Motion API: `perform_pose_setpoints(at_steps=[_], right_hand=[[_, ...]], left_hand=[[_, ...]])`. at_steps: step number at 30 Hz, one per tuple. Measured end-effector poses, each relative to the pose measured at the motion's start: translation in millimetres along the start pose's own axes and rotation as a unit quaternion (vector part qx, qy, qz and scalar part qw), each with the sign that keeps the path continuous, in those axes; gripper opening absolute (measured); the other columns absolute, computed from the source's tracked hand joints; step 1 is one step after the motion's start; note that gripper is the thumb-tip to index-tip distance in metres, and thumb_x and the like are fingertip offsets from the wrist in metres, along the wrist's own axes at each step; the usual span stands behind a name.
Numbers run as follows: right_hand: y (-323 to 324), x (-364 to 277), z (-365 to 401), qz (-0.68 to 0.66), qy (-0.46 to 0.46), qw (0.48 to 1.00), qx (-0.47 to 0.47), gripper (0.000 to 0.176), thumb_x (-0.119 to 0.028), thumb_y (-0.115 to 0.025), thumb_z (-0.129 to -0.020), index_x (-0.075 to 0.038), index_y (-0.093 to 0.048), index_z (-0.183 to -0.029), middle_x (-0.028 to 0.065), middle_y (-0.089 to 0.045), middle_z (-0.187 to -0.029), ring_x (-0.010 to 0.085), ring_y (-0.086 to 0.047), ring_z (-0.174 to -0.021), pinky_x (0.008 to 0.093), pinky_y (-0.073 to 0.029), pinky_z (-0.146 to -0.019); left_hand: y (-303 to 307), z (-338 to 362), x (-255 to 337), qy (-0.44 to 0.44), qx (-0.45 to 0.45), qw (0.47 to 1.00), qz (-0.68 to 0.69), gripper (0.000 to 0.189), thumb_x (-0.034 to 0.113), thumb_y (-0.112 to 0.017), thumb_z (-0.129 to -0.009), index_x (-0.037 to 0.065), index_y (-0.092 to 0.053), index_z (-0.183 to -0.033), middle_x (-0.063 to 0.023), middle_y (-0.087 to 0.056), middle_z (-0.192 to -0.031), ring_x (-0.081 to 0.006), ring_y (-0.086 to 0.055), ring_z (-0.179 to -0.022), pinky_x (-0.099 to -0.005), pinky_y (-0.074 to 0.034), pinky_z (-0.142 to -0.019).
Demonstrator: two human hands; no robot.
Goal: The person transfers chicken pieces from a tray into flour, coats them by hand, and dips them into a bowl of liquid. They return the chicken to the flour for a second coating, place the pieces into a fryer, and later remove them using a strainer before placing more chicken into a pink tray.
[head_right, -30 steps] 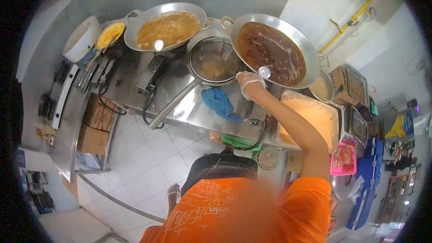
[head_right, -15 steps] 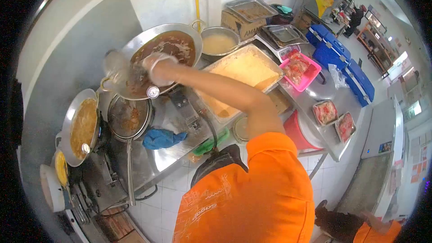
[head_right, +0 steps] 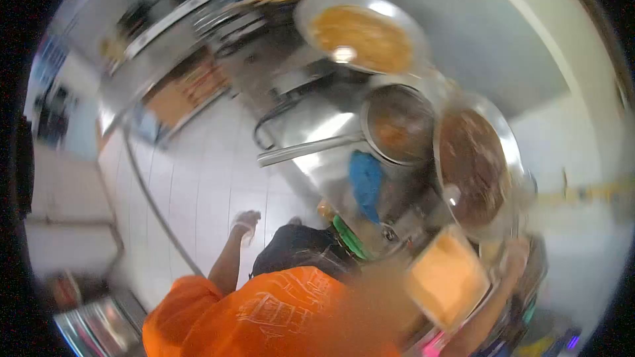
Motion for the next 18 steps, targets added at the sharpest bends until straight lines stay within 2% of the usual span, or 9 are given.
perform_pose_setpoints(at_steps=[2,5,8,10,11,13,14,16,18], right_hand=[[6.1,-12.2,13.0,-0.036,-0.016,0.999,-0.022,0.023,-0.022,-0.049,-0.086,-0.006,-0.062,-0.094,0.0119,-0.063,-0.087,0.0259,-0.061,-0.074,0.0372,-0.048,-0.067],[5.3,-44.3,26.7,-0.053,-0.012,0.997,-0.055,0.024,-0.022,-0.048,-0.086,-0.005,-0.062,-0.096,0.0116,-0.062,-0.089,0.0255,-0.06,-0.076,0.0365,-0.048,-0.069],[-5.2,-87.7,48.5,-0.045,-0.001,0.996,-0.083,0.025,-0.022,-0.048,-0.086,-0.004,-0.061,-0.097,0.0114,-0.062,-0.091,0.0251,-0.06,-0.078,0.0359,-0.047,-0.071],[-10.2,-121.5,51.9,-0.039,0.018,0.995,-0.094,0.026,-0.023,-0.048,-0.087,-0.004,-0.061,-0.099,0.0112,-0.061,-0.092,0.0249,-0.059,-0.08,0.0355,-0.047,-0.072],[-12.9,-133.8,52.2,-0.035,0.027,0.994,-0.102,0.026,-0.023,-0.048,-0.087,-0.004,-0.06,-0.099,0.0111,-0.061,-0.093,0.0248,-0.059,-0.081,0.0352,-0.047,-0.073],[-13.6,-153.7,51.9,-0.029,0.043,0.992,-0.115,0.027,-0.023,-0.048,-0.087,-0.003,-0.06,-0.1,0.011,-0.061,-0.094,0.0245,-0.059,-0.082,0.0348,-0.046,-0.074],[-15.3,-158.7,51.9,-0.026,0.046,0.991,-0.121,0.027,-0.023,-0.048,-0.087,-0.003,-0.06,-0.101,0.0109,-0.061,-0.095,0.0244,-0.058,-0.083,0.0346,-0.046,-0.075],[-14.5,-169.7,48.3,-0.031,0.059,0.989,-0.131,0.028,-0.023,-0.048,-0.087,-0.003,-0.059,-0.102,0.0107,-0.06,-0.096,0.0242,-0.058,-0.084,0.0342,-0.046,-0.076],[-15.2,-178.1,43.1,-0.035,0.058,0.989,-0.135,0.029,-0.024,-0.048,-0.087,-0.002,-0.059,-0.103,0.0105,-0.06,-0.098,0.0239,-0.058,-0.086,0.0338,-0.045,-0.078]], left_hand=[[-5.6,25.9,-6.7,0.028,0.038,0.998,0.048,0.02,0.02,-0.045,-0.084,0.011,-0.062,-0.089,-0.0144,-0.064,-0.09,-0.0338,-0.062,-0.083,-0.0461,-0.048,-0.07],[-25.7,67.1,-24.0,0.087,0.048,0.994,0.054,0.018,0.02,-0.046,-0.083,0.009,-0.061,-0.086,-0.0142,-0.064,-0.089,-0.0331,-0.062,-0.084,-0.046,-0.048,-0.07],[-47.1,103.2,-40.0,0.171,-0.012,0.983,0.069,0.019,0.019,-0.045,-0.084,0.008,-0.06,-0.088,-0.014,-0.064,-0.089,-0.0331,-0.062,-0.085,-0.0462,-0.049,-0.072],[-72.8,132.4,-53.9,0.232,-0.05,0.968,0.086,0.018,0.013,-0.046,-0.084,0.012,-0.056,-0.098,-0.0148,-0.06,-0.102,-0.0325,-0.06,-0.093,-0.0436,-0.048,-0.076],[-88.9,149.1,-59.2,0.252,-0.057,0.96,0.108,0.018,0.013,-0.046,-0.084,0.012,-0.056,-0.098,-0.0148,-0.06,-0.102,-0.0325,-0.06,-0.093,-0.0436,-0.048,-0.076],[-114.3,184.8,-63.7,0.304,0.016,0.934,0.186,0.016,0.014,-0.045,-0.085,0.01,-0.055,-0.098,-0.0145,-0.059,-0.103,-0.033,-0.06,-0.092,-0.0439,-0.048,-0.075],[-127.1,198.8,-65.2,0.321,0.007,0.925,0.204,0.016,0.014,-0.045,-0.085,0.01,-0.055,-0.098,-0.0145,-0.059,-0.103,-0.033,-0.06,-0.092,-0.0439,-0.048,-0.075],[-153.6,234.4,-62.3,0.377,0.046,0.885,0.271,0.027,0.024,-0.038,-0.089,0.007,-0.058,-0.092,-0.0177,-0.06,-0.103,-0.0348,-0.058,-0.098,-0.0456,-0.047,-0.081],[-209.4,260.6,-62.1,0.431,0.139,0.843,0.29,0.034,0.032,-0.036,-0.09,0.006,-0.058,-0.093,-0.0176,-0.06,-0.102,-0.035,-0.058,-0.095,-0.0449,-0.045,-0.081]])
Point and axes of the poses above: each hand's wrist, its own z-axis away from the middle knuckle, its own y-axis out of the back of the hand, x = y × z, the point moved 4 cm from there along -z, towards the middle knuckle
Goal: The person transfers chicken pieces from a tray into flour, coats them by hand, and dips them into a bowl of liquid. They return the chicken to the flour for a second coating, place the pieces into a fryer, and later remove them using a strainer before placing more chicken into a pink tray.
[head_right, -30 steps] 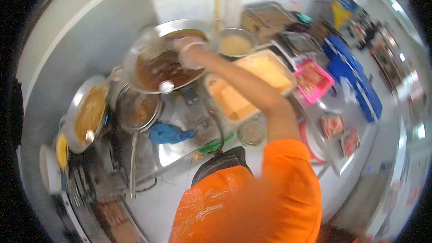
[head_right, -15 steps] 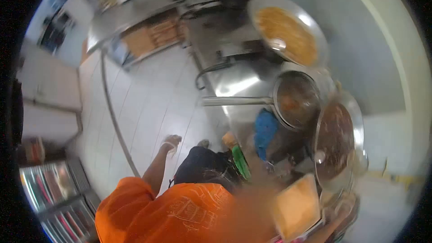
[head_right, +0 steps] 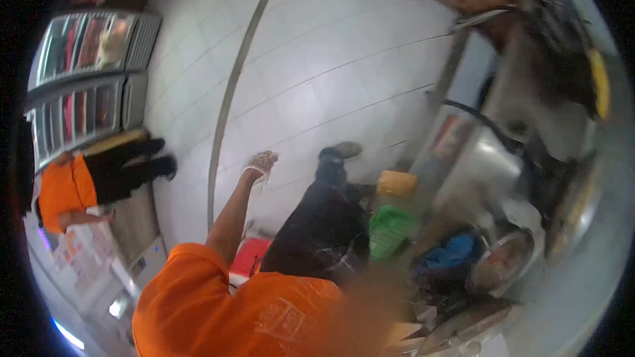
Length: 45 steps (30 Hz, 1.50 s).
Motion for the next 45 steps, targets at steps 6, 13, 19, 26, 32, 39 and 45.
perform_pose_setpoints(at_steps=[6,13,19,26,32,39,45], right_hand=[[32.8,-41.9,-41.5,0.03,0.007,0.999,-0.021,0.032,-0.024,-0.047,-0.088,-0.001,-0.057,-0.107,0.0101,-0.059,-0.102,0.0232,-0.056,-0.09,0.0325,-0.044,-0.082],[59.1,2.6,-54.8,-0.087,-0.044,0.995,0.033,0.035,-0.025,-0.047,-0.089,0.0,-0.056,-0.111,0.0095,-0.058,-0.107,0.0223,-0.055,-0.095,0.031,-0.043,-0.086],[54.0,146.9,-123.1,-0.386,-0.113,0.915,-0.038,0.044,-0.026,-0.045,-0.09,0.004,-0.049,-0.123,0.0123,-0.054,-0.121,0.0239,-0.051,-0.11,0.0325,-0.038,-0.096],[68.8,99.1,-57.6,-0.455,-0.095,0.875,0.133,0.01,-0.011,-0.058,-0.077,-0.005,-0.061,-0.086,0.0003,-0.056,-0.076,0.0125,-0.051,-0.067,0.0272,-0.043,-0.059],[93.5,145.7,-81.2,0.183,-0.108,0.97,0.116,0.022,-0.017,-0.055,-0.077,-0.007,-0.065,-0.094,0.0216,-0.062,-0.093,0.0375,-0.06,-0.088,0.0405,-0.048,-0.073],[87.7,186.2,-81.5,0.213,-0.198,0.953,0.086,0.022,-0.011,-0.054,-0.077,-0.003,-0.061,-0.095,0.0201,-0.062,-0.098,0.0344,-0.06,-0.095,0.0405,-0.048,-0.079],[25.2,175.1,-78.1,0.154,-0.108,0.982,-0.014,0.023,-0.02,-0.055,-0.076,0.001,-0.061,-0.083,0.0235,-0.062,-0.087,0.0367,-0.06,-0.084,0.0407,-0.048,-0.072]], left_hand=[[-25.7,82.4,-62.1,0.227,-0.048,0.94,0.251,0.034,0.035,-0.039,-0.089,0.005,-0.056,-0.092,-0.0167,-0.062,-0.088,-0.032,-0.058,-0.084,-0.0437,-0.043,-0.072],[-109.5,121.4,-83.5,0.068,-0.163,0.984,-0.008,0.016,0.014,-0.046,-0.082,0.013,-0.057,-0.092,-0.0148,-0.059,-0.094,-0.0329,-0.058,-0.091,-0.0433,-0.046,-0.078],[-27.3,5.9,-49.3,0.002,-0.051,0.992,0.116,0.021,0.011,-0.05,-0.08,0.007,-0.06,-0.098,-0.0045,-0.061,-0.093,-0.0194,-0.059,-0.088,-0.0282,-0.047,-0.076],[106.8,-45.9,84.3,0.081,-0.069,0.896,0.431,0.027,0.033,-0.051,-0.086,0.009,-0.06,-0.094,0.0006,-0.051,-0.067,-0.0089,-0.048,-0.059,-0.0237,-0.038,-0.051],[54.2,-96.9,83.4,0.024,-0.113,0.901,0.417,0.021,0.029,-0.052,-0.088,0.009,-0.059,-0.094,-0.0004,-0.052,-0.068,-0.0103,-0.049,-0.057,-0.024,-0.04,-0.051],[17.7,-69.0,220.6,-0.08,-0.23,0.923,0.298,0.023,0.03,-0.054,-0.085,0.007,-0.059,-0.086,-0.0028,-0.053,-0.067,-0.0111,-0.051,-0.055,-0.0238,-0.042,-0.049],[-8.0,-39.5,236.3,-0.091,-0.219,0.934,0.267,0.023,0.03,-0.055,-0.084,0.007,-0.059,-0.085,-0.0037,-0.053,-0.064,-0.0122,-0.05,-0.052,-0.0249,-0.041,-0.047]])
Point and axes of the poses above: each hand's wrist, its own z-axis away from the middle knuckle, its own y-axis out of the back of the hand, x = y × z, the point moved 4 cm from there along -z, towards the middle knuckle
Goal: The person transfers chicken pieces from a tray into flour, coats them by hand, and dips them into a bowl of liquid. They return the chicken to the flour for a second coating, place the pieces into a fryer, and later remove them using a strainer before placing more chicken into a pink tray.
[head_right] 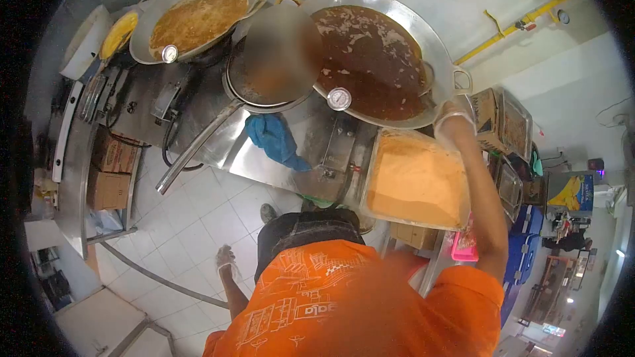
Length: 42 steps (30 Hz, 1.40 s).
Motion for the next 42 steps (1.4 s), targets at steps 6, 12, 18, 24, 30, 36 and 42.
perform_pose_setpoints(at_steps=[6,12,18,24,30,36,42], right_hand=[[-4.9,-49.4,12.7,-0.278,0.102,0.955,0.003,0.014,-0.011,-0.056,-0.078,0.0,-0.056,-0.087,0.0158,-0.062,-0.085,0.0253,-0.059,-0.074,0.0342,-0.045,-0.062],[-28.9,-70.1,-17.4,-0.371,0.142,0.917,-0.037,0.016,-0.015,-0.058,-0.079,0.001,-0.06,-0.079,0.0128,-0.063,-0.076,0.0253,-0.059,-0.071,0.0352,-0.045,-0.063],[-5.2,-88.5,-16.4,-0.471,0.203,0.858,-0.021,0.018,-0.016,-0.063,-0.075,0.001,-0.061,-0.081,0.0092,-0.061,-0.072,0.0183,-0.055,-0.066,0.0309,-0.043,-0.062],[-0.5,-100.5,-18.4,-0.573,0.122,0.798,-0.141,0.018,-0.005,-0.063,-0.078,0.001,-0.063,-0.095,0.0011,-0.064,-0.081,0.0075,-0.056,-0.071,0.021,-0.045,-0.062],[-4.2,-104.6,-24.0,-0.615,0.114,0.773,-0.106,0.019,-0.014,-0.067,-0.074,0.001,-0.062,-0.085,-0.0002,-0.06,-0.072,0.0093,-0.051,-0.066,0.0247,-0.042,-0.061],[56.1,-122.0,-8.9,-0.429,0.188,0.883,-0.01,0.024,-0.011,-0.062,-0.078,0.001,-0.062,-0.1,0.0085,-0.066,-0.094,0.0171,-0.062,-0.083,0.0267,-0.049,-0.075],[127.2,-189.1,44.3,-0.231,0.176,0.943,0.165,0.029,-0.026,-0.052,-0.085,-0.004,-0.062,-0.102,0.0167,-0.063,-0.094,0.0322,-0.06,-0.09,0.0373,-0.047,-0.081]], left_hand=[[-22.6,35.7,-23.0,0.064,0.013,0.996,-0.058,0.025,0.03,-0.054,-0.085,0.005,-0.059,-0.084,-0.0046,-0.054,-0.065,-0.0135,-0.051,-0.053,-0.0268,-0.042,-0.048],[-17.1,58.8,-49.1,0.089,0.04,0.994,-0.04,0.027,0.033,-0.055,-0.086,0.006,-0.059,-0.085,-0.0042,-0.054,-0.065,-0.0136,-0.05,-0.053,-0.0272,-0.043,-0.049],[1.6,63.9,-60.4,0.044,0.052,0.998,0.008,0.027,0.032,-0.054,-0.086,0.006,-0.058,-0.088,-0.0036,-0.053,-0.064,-0.0139,-0.049,-0.052,-0.028,-0.043,-0.048],[10.6,79.3,-58.0,0.04,0.067,0.997,0.003,0.029,0.034,-0.054,-0.086,0.005,-0.058,-0.087,-0.0036,-0.053,-0.066,-0.0139,-0.05,-0.054,-0.0278,-0.043,-0.049],[14.6,90.4,-72.7,0.066,0.091,0.993,-0.03,0.032,0.034,-0.05,-0.085,0.004,-0.061,-0.086,-0.0065,-0.055,-0.064,-0.0169,-0.053,-0.055,-0.0309,-0.044,-0.052],[32.0,74.5,-98.3,0.071,0.059,0.995,-0.036,0.032,0.033,-0.049,-0.085,0.003,-0.061,-0.085,-0.0068,-0.055,-0.064,-0.0176,-0.054,-0.056,-0.0319,-0.044,-0.052],[56.3,40.3,-79.8,0.129,0.037,0.988,-0.074,0.028,0.034,-0.053,-0.085,0.007,-0.06,-0.081,-0.0054,-0.054,-0.062,-0.0173,-0.051,-0.053,-0.0329,-0.043,-0.05]])
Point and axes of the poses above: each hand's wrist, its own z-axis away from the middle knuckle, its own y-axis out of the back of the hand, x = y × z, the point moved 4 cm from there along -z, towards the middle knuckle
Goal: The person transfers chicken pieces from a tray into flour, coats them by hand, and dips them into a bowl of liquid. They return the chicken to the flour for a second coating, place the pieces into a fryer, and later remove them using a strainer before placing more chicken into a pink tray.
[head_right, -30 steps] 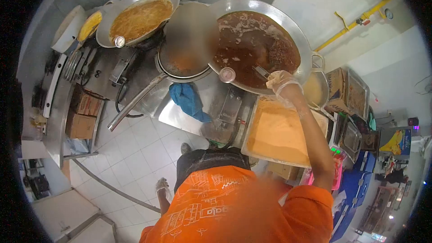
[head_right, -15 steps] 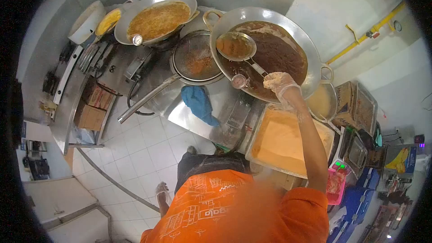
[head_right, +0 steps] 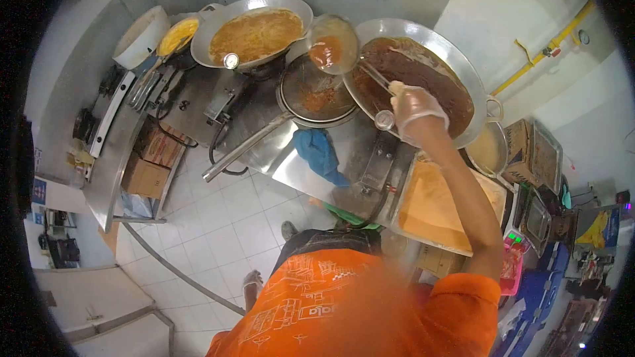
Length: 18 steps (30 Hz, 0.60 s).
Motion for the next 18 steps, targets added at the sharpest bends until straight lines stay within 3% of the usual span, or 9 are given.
perform_pose_setpoints(at_steps=[2,4,7,10,11,13,16,17,18], right_hand=[[-19.8,-21.1,-15.1,-0.021,-0.07,0.995,-0.073,0.024,-0.018,-0.057,-0.082,-0.003,-0.062,-0.101,0.0153,-0.064,-0.097,0.0314,-0.06,-0.095,0.0371,-0.05,-0.081],[-36.9,-59.3,-22.1,0.161,0.028,0.974,-0.157,0.024,-0.005,-0.06,-0.078,-0.003,-0.059,-0.102,0.0181,-0.063,-0.099,0.0321,-0.062,-0.094,0.0368,-0.051,-0.08],[-90.4,-71.1,-42.8,0.208,-0.015,0.942,-0.261,0.031,0.001,-0.063,-0.073,-0.004,-0.058,-0.103,0.0163,-0.063,-0.105,0.0306,-0.061,-0.098,0.0354,-0.052,-0.078],[-139.3,-73.0,-42.5,0.238,0.021,0.947,-0.215,0.035,0.001,-0.063,-0.072,-0.004,-0.055,-0.106,0.0153,-0.062,-0.108,0.0285,-0.061,-0.1,0.0354,-0.053,-0.077],[-107.9,-95.6,-37.1,0.235,0.015,0.939,-0.249,0.036,-0.002,-0.067,-0.071,-0.002,-0.057,-0.105,0.0171,-0.062,-0.106,0.0289,-0.063,-0.096,0.0358,-0.053,-0.075],[-96.8,-112.1,-29.8,0.212,-0.011,0.949,-0.233,0.033,-0.001,-0.066,-0.071,-0.002,-0.058,-0.103,0.0167,-0.063,-0.105,0.029,-0.062,-0.097,0.0361,-0.053,-0.076],[-112.3,-106.4,-21.3,0.194,-0.042,0.96,-0.197,0.029,-0.001,-0.066,-0.07,-0.003,-0.058,-0.098,0.0154,-0.062,-0.105,0.0292,-0.061,-0.099,0.0368,-0.052,-0.078],[-105.6,-113.5,-18.3,0.215,-0.034,0.949,-0.228,0.031,-0.001,-0.066,-0.069,-0.003,-0.058,-0.099,0.0156,-0.062,-0.106,0.0291,-0.06,-0.1,0.0368,-0.051,-0.078],[-102.8,-116.5,-13.7,0.232,-0.031,0.938,-0.257,0.032,-0.001,-0.067,-0.069,-0.003,-0.058,-0.1,0.0158,-0.061,-0.107,0.0289,-0.06,-0.101,0.0369,-0.051,-0.079]], left_hand=[[13.5,-17.3,10.4,-0.057,-0.028,0.998,-0.03,0.025,0.033,-0.054,-0.085,0.009,-0.059,-0.081,-0.0039,-0.053,-0.063,-0.0152,-0.05,-0.052,-0.0306,-0.043,-0.049],[24.5,-21.0,32.6,-0.068,-0.032,0.989,0.128,0.023,0.032,-0.055,-0.085,0.009,-0.058,-0.083,-0.0027,-0.053,-0.063,-0.0129,-0.05,-0.053,-0.0276,-0.043,-0.048],[41.9,-34.2,62.4,-0.11,-0.036,0.984,0.139,0.022,0.031,-0.056,-0.085,0.009,-0.057,-0.085,-0.0016,-0.052,-0.064,-0.0113,-0.049,-0.052,-0.0251,-0.041,-0.045],[60.8,-32.0,76.1,-0.199,-0.025,0.973,0.114,0.022,0.031,-0.056,-0.085,0.009,-0.057,-0.085,-0.0025,-0.052,-0.063,-0.0121,-0.05,-0.051,-0.0269,-0.042,-0.044],[66.0,-34.4,77.2,-0.199,-0.026,0.973,0.118,0.022,0.031,-0.056,-0.085,0.009,-0.057,-0.085,-0.0025,-0.052,-0.063,-0.0121,-0.05,-0.051,-0.0269,-0.042,-0.044],[85.5,-40.7,67.9,-0.086,-0.021,0.996,0.012,0.031,0.036,-0.055,-0.086,0.005,-0.059,-0.088,-0.005,-0.056,-0.07,-0.0142,-0.054,-0.057,-0.0285,-0.044,-0.05],[104.7,-60.2,32.2,-0.057,-0.042,0.997,0.04,0.035,0.038,-0.053,-0.086,0.004,-0.059,-0.088,-0.0059,-0.056,-0.068,-0.0157,-0.054,-0.056,-0.0308,-0.045,-0.05],[114.3,-82.7,10.3,-0.2,-0.037,0.969,-0.142,0.034,0.038,-0.054,-0.085,0.003,-0.058,-0.087,-0.0063,-0.055,-0.067,-0.0172,-0.053,-0.054,-0.0322,-0.045,-0.05],[118.2,-83.3,11.1,-0.201,-0.043,0.967,-0.148,0.034,0.038,-0.054,-0.085,0.003,-0.058,-0.087,-0.0063,-0.055,-0.067,-0.0172,-0.053,-0.054,-0.0322,-0.045,-0.05]])
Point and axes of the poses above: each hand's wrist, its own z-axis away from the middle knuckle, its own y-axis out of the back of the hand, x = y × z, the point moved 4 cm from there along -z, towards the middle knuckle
